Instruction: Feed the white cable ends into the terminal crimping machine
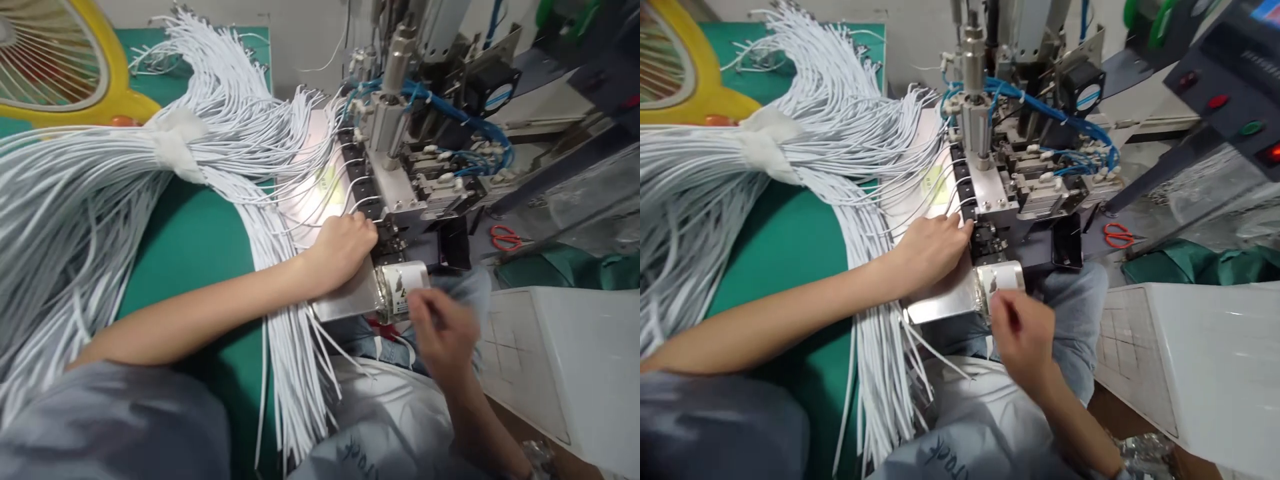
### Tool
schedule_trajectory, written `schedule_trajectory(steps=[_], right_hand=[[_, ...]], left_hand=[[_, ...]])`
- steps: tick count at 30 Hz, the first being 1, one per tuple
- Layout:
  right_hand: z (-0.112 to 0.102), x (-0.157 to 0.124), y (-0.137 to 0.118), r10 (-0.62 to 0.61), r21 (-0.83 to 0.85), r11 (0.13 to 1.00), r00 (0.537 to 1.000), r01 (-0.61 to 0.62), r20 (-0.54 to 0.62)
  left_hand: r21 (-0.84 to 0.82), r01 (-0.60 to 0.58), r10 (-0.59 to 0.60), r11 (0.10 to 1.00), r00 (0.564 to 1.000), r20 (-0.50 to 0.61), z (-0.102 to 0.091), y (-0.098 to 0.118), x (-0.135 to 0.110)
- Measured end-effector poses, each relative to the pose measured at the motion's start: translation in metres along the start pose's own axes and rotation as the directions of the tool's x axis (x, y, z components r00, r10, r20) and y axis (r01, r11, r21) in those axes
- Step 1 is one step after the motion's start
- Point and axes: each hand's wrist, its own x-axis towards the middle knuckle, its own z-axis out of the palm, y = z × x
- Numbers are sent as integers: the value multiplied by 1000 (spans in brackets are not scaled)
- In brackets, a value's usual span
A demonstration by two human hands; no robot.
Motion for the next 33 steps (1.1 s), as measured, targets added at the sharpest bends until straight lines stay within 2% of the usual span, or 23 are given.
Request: schedule_trajectory(steps=[2,4,6,7,9,11,13,15,17,18,20,23,28,33], right_hand=[[12,-24,-11,-23,-43,998,964,36,266],[24,-37,-16,16,-49,999,863,10,505],[29,-38,-15,44,-28,999,759,-35,649],[26,-35,-14,38,-7,999,742,-45,669],[11,-23,-11,9,56,997,790,-55,613],[-10,-9,-7,-4,134,988,867,-72,498],[-28,2,-3,31,220,969,939,-113,343],[-36,9,1,98,350,928,989,-131,110],[-35,12,5,164,514,850,985,-111,-58],[-32,12,7,187,593,798,979,-106,-76],[-26,13,11,208,699,702,978,-135,-20],[-18,15,12,231,754,635,973,-170,25],[-10,18,10,195,795,597,981,-107,-14],[-3,18,16,125,732,681,981,26,-151]], left_hand=[[-27,4,-4,1000,1000,-3,0,1,0],[-59,-24,22,998,999,-34,-6,5,-4],[-128,-126,111,984,986,-123,-16,15,-13],[-175,-211,178,962,966,-186,-21,21,-18],[-270,-384,304,883,907,-293,-29,32,-27],[-392,-465,343,794,874,-343,-30,38,-33],[-540,-464,321,702,883,-341,-25,37,-32],[-658,-435,290,615,900,-324,-16,33,-27],[-714,-430,268,553,903,-336,-9,30,-21],[-726,-436,254,532,900,-355,-7,29,-18],[-738,-454,223,499,890,-397,-5,29,-16],[-760,-465,198,454,884,-423,-5,30,-16],[-773,-483,209,412,875,-436,-1,32,-17],[-751,-497,261,435,868,-423,1,31,-16]])
